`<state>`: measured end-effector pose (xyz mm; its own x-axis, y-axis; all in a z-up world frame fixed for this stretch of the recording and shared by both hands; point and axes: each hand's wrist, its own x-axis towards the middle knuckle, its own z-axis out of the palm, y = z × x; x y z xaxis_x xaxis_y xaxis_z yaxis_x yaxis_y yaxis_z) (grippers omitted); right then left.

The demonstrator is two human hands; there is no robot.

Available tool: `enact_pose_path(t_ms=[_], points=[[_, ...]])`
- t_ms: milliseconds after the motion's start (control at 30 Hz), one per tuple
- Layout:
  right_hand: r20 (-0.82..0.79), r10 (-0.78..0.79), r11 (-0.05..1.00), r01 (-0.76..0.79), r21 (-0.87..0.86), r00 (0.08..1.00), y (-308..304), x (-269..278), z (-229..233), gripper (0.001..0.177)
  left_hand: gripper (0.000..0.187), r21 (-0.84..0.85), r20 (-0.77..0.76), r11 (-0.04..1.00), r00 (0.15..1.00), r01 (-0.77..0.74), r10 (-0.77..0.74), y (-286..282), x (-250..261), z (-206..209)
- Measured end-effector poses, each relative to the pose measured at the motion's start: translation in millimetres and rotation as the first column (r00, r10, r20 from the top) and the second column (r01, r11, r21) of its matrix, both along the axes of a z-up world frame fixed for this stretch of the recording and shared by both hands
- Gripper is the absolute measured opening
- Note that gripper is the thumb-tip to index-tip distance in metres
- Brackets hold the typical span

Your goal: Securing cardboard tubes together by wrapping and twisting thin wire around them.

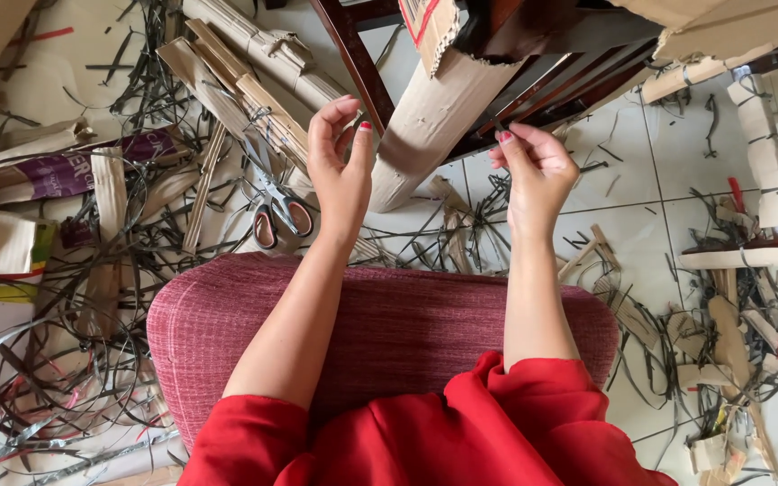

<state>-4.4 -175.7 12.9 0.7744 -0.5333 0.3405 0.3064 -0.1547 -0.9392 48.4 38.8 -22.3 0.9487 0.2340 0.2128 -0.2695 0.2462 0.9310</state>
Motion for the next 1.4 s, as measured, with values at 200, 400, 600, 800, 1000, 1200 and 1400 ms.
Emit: enact_pose_path(t_ms=[200,400,600,800,1000,1200,1400], points=[[-0.080,0.064,0.957,-0.039,0.288,0.995,3.2,13.0,-3.6,0.017,0.024,-0.083,0.025,0.996,0.999,0.027,-0.025,1.2,26.9,-11.1],[-0.161,0.032,0.979,0.001,0.205,0.986,4.6,28.9,-3.2,0.010,0.021,-0.133,-0.034,0.988,0.996,0.074,-0.079,-6.1,63.2,-35.3],[-0.218,-0.044,0.998,0.050,0.025,0.975,-3.0,32.4,-4.0,0.006,0.022,-0.181,-0.131,0.971,0.975,0.154,-0.179,-8.0,76.7,-32.8],[-0.245,0.084,0.991,-0.055,0.122,0.966,-13.3,25.0,-0.7,0.010,0.024,-0.176,-0.206,0.962,0.948,0.207,-0.241,-4.4,81.2,-38.9],[-0.264,0.207,0.966,-0.153,0.209,0.942,-23.5,11.0,1.3,0.018,0.022,-0.277,-0.218,0.948,0.950,0.157,-0.222,-7.0,90.5,-49.7],[-0.274,0.101,0.995,-0.090,0.053,0.956,0.1,8.8,14.8,0.022,0.024,-0.255,-0.215,0.954,0.953,0.156,-0.213,-3.0,85.7,-47.8],[-0.258,-0.051,0.999,0.047,-0.024,0.965,16.2,20.2,9.9,0.010,0.025,-0.228,-0.223,0.963,0.955,0.146,-0.198,-4.7,85.7,-53.9]])
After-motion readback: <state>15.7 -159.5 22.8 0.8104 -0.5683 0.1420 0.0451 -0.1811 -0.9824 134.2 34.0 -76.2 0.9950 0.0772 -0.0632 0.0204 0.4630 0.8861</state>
